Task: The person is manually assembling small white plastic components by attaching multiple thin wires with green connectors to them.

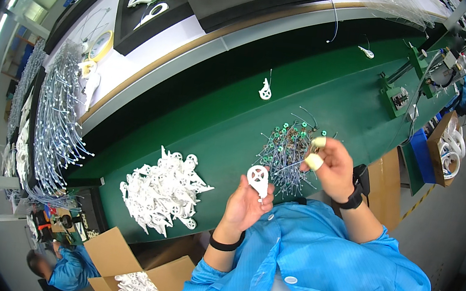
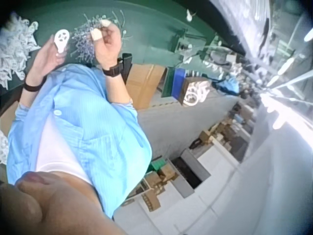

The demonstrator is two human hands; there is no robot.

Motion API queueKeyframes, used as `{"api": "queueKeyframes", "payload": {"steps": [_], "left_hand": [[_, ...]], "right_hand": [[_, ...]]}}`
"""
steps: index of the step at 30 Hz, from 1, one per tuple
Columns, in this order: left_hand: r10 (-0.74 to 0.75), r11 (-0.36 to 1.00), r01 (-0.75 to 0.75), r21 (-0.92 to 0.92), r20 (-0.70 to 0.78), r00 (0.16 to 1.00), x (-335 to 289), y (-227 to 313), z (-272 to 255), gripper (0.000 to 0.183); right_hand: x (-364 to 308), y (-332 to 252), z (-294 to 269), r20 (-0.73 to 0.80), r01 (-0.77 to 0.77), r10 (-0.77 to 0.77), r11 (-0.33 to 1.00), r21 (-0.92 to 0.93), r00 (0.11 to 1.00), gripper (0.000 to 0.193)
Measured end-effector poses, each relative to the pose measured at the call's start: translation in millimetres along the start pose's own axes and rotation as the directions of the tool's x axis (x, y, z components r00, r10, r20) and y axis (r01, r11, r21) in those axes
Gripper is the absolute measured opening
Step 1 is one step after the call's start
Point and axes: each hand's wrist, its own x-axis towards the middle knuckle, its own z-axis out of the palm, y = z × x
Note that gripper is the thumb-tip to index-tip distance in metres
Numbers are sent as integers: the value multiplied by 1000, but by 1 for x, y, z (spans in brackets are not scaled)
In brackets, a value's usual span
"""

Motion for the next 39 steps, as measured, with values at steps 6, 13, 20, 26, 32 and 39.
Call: {"api": "queueKeyframes", "payload": {"steps": [6,13,20,26,32,39], "left_hand": [[35,998,-34,-48,9,999,1,2,28,53],[107,994,-105,24,-90,990,-1,0,29,47],[110,993,-113,-41,-78,991,-3,6,26,46],[120,991,-126,-51,-99,988,-4,7,25,44],[102,987,-110,-115,-72,992,-4,9,23,42],[362,883,-292,369,-137,922,1,-15,32,49]], "right_hand": [[-8,2,23,151,244,-236,969,-37,960,28],[-9,8,24,255,426,-350,824,-374,901,27],[-9,15,25,173,374,-334,874,-312,926,29],[-7,4,29,372,543,-399,671,-504,838,33],[-9,12,26,299,531,-439,686,-498,848,33],[-14,27,54,218,248,-174,889,-385,960,24]]}}
